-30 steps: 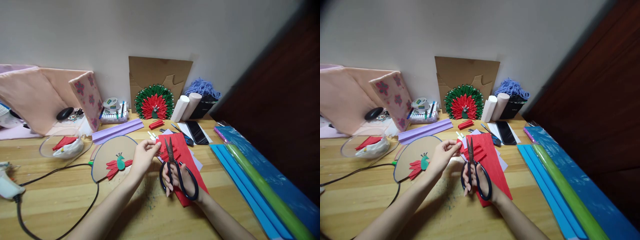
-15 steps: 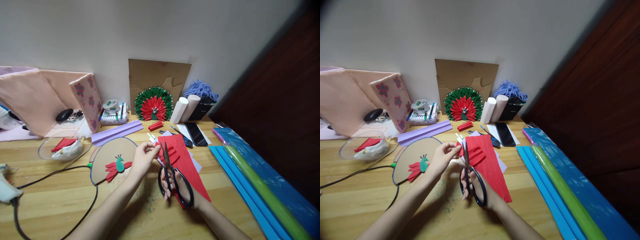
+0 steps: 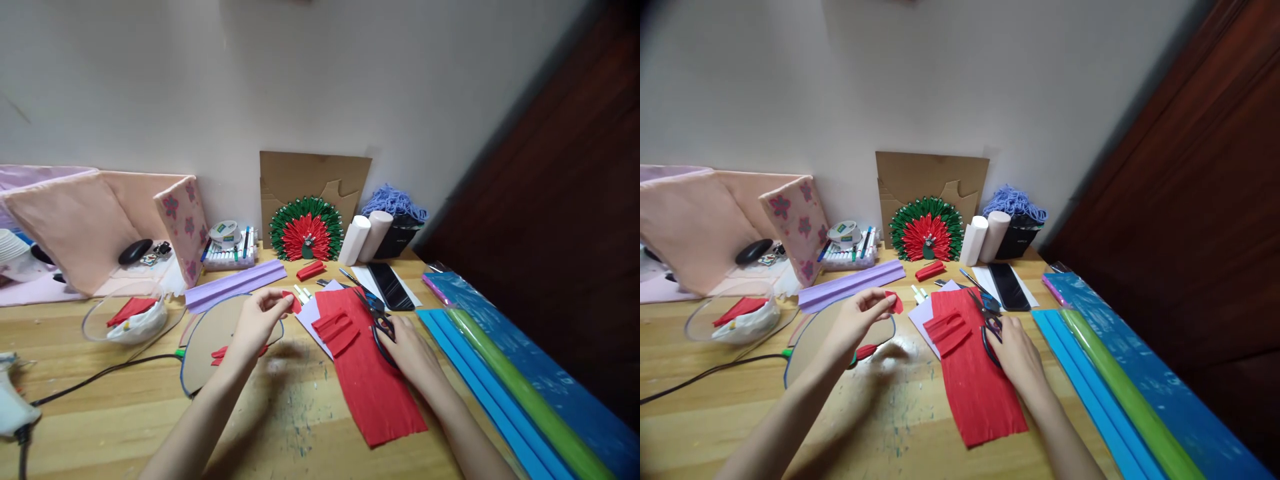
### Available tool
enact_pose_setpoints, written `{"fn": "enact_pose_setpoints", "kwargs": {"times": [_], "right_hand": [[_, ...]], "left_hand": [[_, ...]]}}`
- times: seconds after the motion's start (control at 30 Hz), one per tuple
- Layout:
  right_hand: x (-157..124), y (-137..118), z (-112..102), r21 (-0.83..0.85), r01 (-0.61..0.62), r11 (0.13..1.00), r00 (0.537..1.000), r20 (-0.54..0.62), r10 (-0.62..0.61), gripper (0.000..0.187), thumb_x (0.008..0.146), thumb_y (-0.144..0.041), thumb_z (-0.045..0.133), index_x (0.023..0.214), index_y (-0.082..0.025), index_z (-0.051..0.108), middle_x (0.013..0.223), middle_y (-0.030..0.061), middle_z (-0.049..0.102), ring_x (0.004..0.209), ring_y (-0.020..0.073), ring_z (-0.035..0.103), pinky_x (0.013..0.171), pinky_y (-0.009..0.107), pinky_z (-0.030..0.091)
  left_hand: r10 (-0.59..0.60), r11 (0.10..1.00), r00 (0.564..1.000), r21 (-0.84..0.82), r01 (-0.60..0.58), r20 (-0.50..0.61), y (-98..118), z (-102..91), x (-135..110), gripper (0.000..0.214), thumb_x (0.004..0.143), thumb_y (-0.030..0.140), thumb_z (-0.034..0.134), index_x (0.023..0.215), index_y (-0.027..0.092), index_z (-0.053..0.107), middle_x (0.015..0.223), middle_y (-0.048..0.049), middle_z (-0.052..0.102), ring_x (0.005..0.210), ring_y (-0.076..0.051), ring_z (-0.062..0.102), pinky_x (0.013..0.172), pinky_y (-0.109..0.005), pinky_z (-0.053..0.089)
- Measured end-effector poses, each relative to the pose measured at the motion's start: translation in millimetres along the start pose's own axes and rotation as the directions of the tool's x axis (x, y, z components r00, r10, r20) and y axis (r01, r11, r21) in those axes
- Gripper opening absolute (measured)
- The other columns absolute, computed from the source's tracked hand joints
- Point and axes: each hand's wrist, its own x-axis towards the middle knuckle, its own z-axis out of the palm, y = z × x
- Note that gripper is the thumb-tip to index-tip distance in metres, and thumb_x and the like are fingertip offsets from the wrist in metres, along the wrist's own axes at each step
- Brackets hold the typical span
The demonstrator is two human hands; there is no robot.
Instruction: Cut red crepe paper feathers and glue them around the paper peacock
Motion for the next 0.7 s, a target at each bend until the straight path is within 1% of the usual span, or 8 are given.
{"fn": "enact_pose_setpoints", "kwargs": {"times": [0.1, 0.2, 0.3, 0.43, 0.5, 0.53, 0.6, 0.7], "right_hand": [[3, 8, 10, -0.09, 0.009, 0.996, 0.999, -0.035, -0.012, 0.022, 0.084, -0.032, 0.047, 0.093, -0.013, 0.055, 0.096, 0.0148, 0.059, 0.09, 0.0277, 0.06, 0.072, 0.033, 0.044], [3, 10, 17, -0.097, 0.013, 0.995, 0.997, -0.072, -0.02, 0.021, 0.082, -0.033, 0.05, 0.091, -0.015, 0.056, 0.095, 0.0126, 0.059, 0.089, 0.0266, 0.06, 0.071, 0.033, 0.045], [3, 10, 21, -0.053, 0.004, 0.999, 0.996, -0.085, -0.009, 0.021, 0.081, -0.034, 0.052, 0.091, -0.016, 0.056, 0.096, 0.0113, 0.057, 0.087, 0.0248, 0.06, 0.07, 0.032, 0.046], [1, 3, 17, -0.011, 0.034, 0.999, 0.987, -0.154, -0.036, 0.022, 0.081, -0.033, 0.052, 0.094, -0.015, 0.057, 0.097, 0.0139, 0.057, 0.095, 0.0288, 0.057, 0.082, 0.04, 0.045], [-3, -8, 12, 0.12, 0.089, 0.989, 0.979, -0.194, -0.064, 0.024, 0.082, -0.033, 0.051, 0.097, -0.015, 0.056, 0.101, 0.015, 0.057, 0.1, 0.0294, 0.055, 0.087, 0.042, 0.043], [-7, -15, 10, 0.24, 0.125, 0.963, 0.979, -0.19, -0.08, 0.025, 0.084, -0.033, 0.049, 0.1, -0.015, 0.056, 0.104, 0.0146, 0.056, 0.1, 0.0278, 0.056, 0.088, 0.042, 0.044], [-17, -34, 7, 0.526, 0.162, 0.835, 0.987, -0.091, -0.135, 0.026, 0.087, -0.037, 0.046, 0.104, -0.019, 0.054, 0.104, 0.0111, 0.058, 0.095, 0.0232, 0.058, 0.085, 0.038, 0.047], [-35, -61, 10, 0.823, 0.04, 0.567, 0.963, 0.12, -0.243, 0.027, 0.086, -0.042, 0.052, 0.101, -0.02, 0.053, 0.1, 0.0079, 0.061, 0.089, 0.02, 0.062, 0.08, 0.035, 0.05]], "left_hand": [[-0.043, 0.999, 0.997, -0.006, 0.043, 0.061, -4, 4.2, -1, 0.028, 0.062, 0.037, 0.074, 0.073, 0.012, 0.066, 0.071, -0.0066, 0.07, 0.068, -0.014, 0.063, 0.067, -0.024, 0.048], [-0.05, 0.999, 0.994, 0.012, 0.049, 0.095, -11, 7.4, 0, 0.03, 0.062, 0.04, 0.073, 0.071, 0.013, 0.067, 0.068, -0.0065, 0.069, 0.066, -0.015, 0.062, 0.064, -0.024, 0.047], [0.002, 0.998, 0.996, 0.069, -0.008, 0.084, -20, 9.1, 0, 0.029, 0.063, 0.042, 0.071, 0.07, 0.013, 0.067, 0.064, -0.0039, 0.066, 0.058, -0.012, 0.057, 0.056, -0.022, 0.043], [0.042, 0.987, 0.994, 0.148, -0.057, 0.099, -28, 12.9, -3, 0.029, 0.067, 0.042, 0.068, 0.07, 0.013, 0.067, 0.063, -0.0028, 0.063, 0.05, -0.01, 0.049, 0.049, -0.021, 0.038], [0.042, 0.987, 0.993, 0.153, -0.058, 0.108, -32, 16.5, -6, 0.029, 0.068, 0.041, 0.068, 0.07, 0.012, 0.066, 0.063, -0.0029, 0.063, 0.05, -0.01, 0.049, 0.049, -0.021, 0.038], [0.033, 0.988, 0.993, 0.147, -0.05, 0.114, -34, 18.7, -7, 0.028, 0.068, 0.04, 0.068, 0.07, 0.012, 0.065, 0.063, -0.0029, 0.063, 0.051, -0.01, 0.05, 0.05, -0.021, 0.039], [0.013, 0.992, 0.99, 0.124, -0.03, 0.142, -40, 23.7, -8, 0.028, 0.068, 0.04, 0.068, 0.07, 0.013, 0.064, 0.063, -0.0029, 0.063, 0.053, -0.011, 0.053, 0.053, -0.023, 0.041], [0.0, 0.998, 0.975, 0.064, -0.015, 0.22, -53, 30.2, -8, 0.028, 0.067, 0.041, 0.069, 0.069, 0.014, 0.062, 0.063, -0.0025, 0.063, 0.057, -0.012, 0.056, 0.058, -0.023, 0.044]]}}
